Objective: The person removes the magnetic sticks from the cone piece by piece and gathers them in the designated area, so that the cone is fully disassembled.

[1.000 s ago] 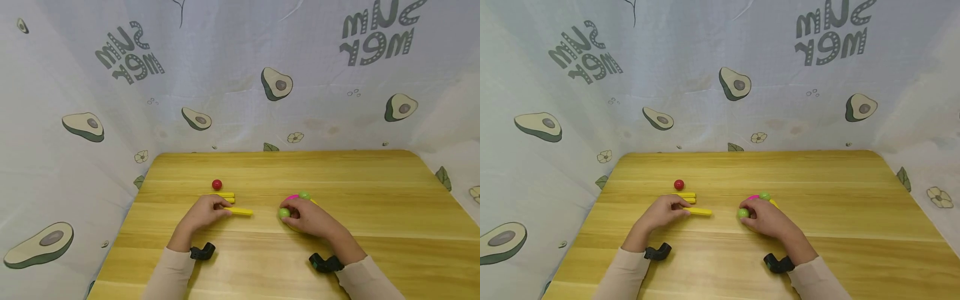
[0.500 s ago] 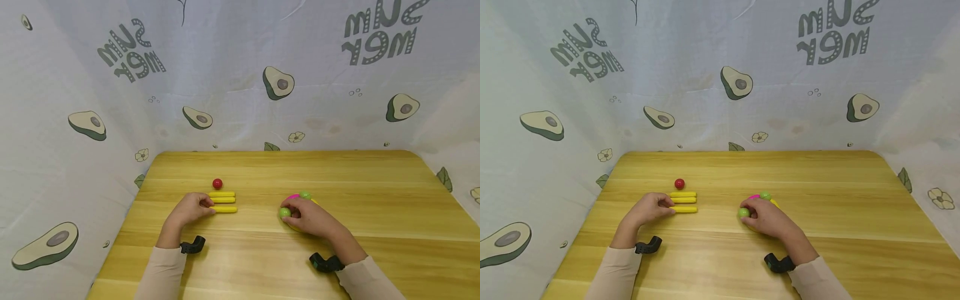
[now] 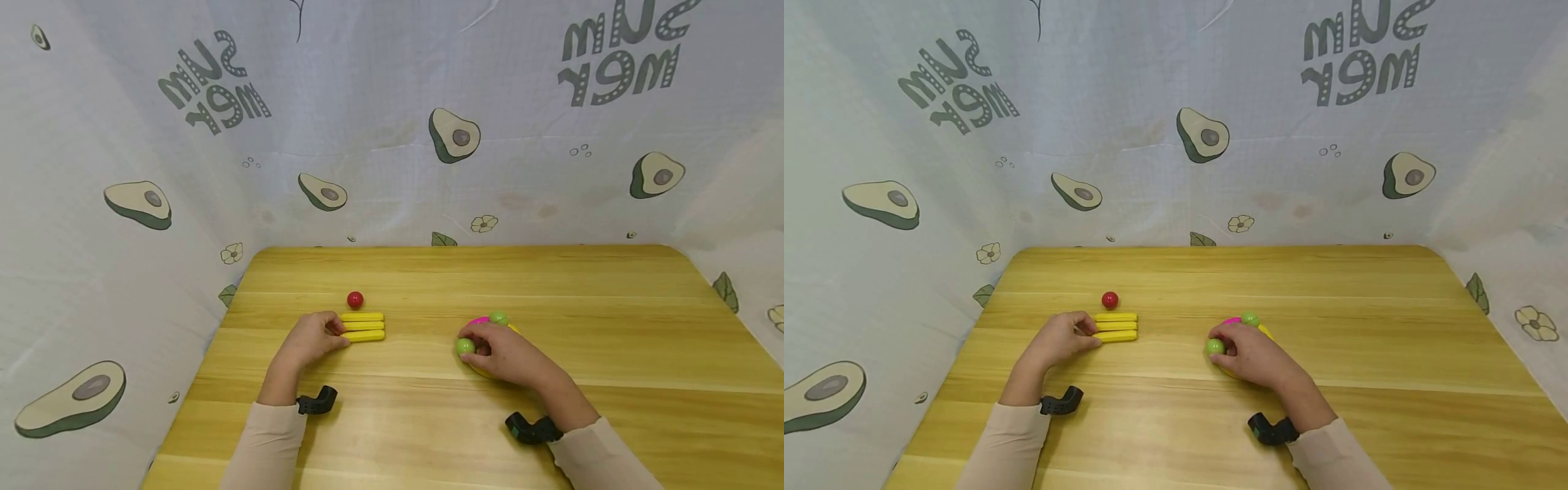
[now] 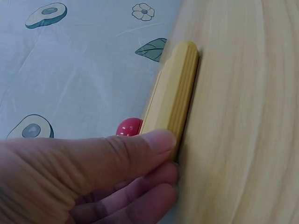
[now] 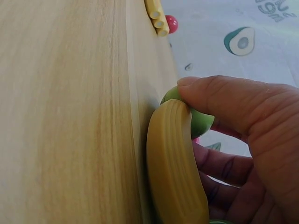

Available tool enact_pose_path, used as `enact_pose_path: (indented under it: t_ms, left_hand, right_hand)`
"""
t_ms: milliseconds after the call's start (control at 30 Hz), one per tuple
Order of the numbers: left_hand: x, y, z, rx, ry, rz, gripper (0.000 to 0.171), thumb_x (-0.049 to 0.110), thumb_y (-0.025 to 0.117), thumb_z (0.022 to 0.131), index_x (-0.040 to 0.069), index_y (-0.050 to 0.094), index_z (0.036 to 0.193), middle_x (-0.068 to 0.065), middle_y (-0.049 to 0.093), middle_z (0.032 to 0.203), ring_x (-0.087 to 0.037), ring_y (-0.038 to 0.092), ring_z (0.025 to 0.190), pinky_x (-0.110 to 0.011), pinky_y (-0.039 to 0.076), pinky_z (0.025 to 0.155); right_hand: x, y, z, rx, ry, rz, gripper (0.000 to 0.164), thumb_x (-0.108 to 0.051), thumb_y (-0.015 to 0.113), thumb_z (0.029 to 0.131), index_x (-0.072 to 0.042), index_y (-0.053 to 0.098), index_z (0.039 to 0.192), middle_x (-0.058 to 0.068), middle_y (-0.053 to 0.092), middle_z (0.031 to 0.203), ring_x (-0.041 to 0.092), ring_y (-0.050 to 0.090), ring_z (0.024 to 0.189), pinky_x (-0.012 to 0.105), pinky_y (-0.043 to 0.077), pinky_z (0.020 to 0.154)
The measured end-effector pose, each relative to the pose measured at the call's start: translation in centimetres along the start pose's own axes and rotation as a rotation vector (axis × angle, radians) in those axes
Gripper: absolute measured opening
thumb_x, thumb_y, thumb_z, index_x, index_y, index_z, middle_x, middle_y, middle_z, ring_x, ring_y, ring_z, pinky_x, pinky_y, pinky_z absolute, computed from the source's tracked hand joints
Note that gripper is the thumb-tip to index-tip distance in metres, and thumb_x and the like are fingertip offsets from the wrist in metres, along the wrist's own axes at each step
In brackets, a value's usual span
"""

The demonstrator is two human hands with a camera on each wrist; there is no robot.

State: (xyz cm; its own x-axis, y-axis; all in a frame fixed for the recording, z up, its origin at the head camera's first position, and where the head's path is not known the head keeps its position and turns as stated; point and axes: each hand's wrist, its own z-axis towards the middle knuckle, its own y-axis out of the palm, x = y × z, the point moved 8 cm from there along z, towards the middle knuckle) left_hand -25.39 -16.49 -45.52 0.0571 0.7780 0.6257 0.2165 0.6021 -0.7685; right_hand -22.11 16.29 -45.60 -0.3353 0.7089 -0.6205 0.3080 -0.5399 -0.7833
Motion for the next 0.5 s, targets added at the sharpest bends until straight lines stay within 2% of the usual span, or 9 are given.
enact_pose_path:
  t_ms: [267,367,433,500]
  left_hand:
    - [-0.1,-0.3,-0.1,0.034,-0.014,0.017,0.025,0.015,0.085,0.084,0.012,0.061,0.084,0.0,0.063,0.083,-0.015,0.052,0.073,-0.028,0.042,0.067]
    - [0.0,-0.4,-0.2,0.036,-0.02,0.018,0.025,0.015,0.085,0.084,0.012,0.061,0.084,-0.001,0.062,0.083,-0.016,0.052,0.074,-0.029,0.042,0.067]
    - [0.0,-0.4,-0.3,0.035,-0.028,0.015,0.025,0.016,0.085,0.084,0.012,0.061,0.085,-0.001,0.062,0.084,-0.016,0.052,0.075,-0.029,0.042,0.068]
    - [-0.1,-0.6,-0.4,0.037,-0.037,0.01,0.024,0.017,0.085,0.084,0.012,0.061,0.086,-0.001,0.062,0.085,-0.016,0.052,0.075,-0.029,0.042,0.068]
  right_hand:
    - [0.1,0.0,-0.2,-0.011,0.016,0.025,0.029,-0.023,0.076,0.093,-0.012,0.068,0.118,-0.005,0.065,0.097,0.008,0.058,0.085,0.023,0.052,0.074]
    - [0.1,-0.2,-0.3,-0.008,0.053,0.038,0.028,-0.026,0.074,0.095,-0.015,0.067,0.119,-0.006,0.066,0.098,0.008,0.059,0.088,0.025,0.052,0.076]
    - [0.1,-0.7,-0.5,0.022,0.074,0.042,0.022,-0.025,0.071,0.096,-0.017,0.069,0.117,-0.006,0.066,0.096,0.01,0.06,0.088,0.026,0.052,0.076]
    - [0.3,-1.5,-0.6,0.097,0.088,0.001,0.018,-0.023,0.07,0.096,-0.016,0.071,0.113,-0.004,0.066,0.097,0.013,0.06,0.089,0.03,0.053,0.079]
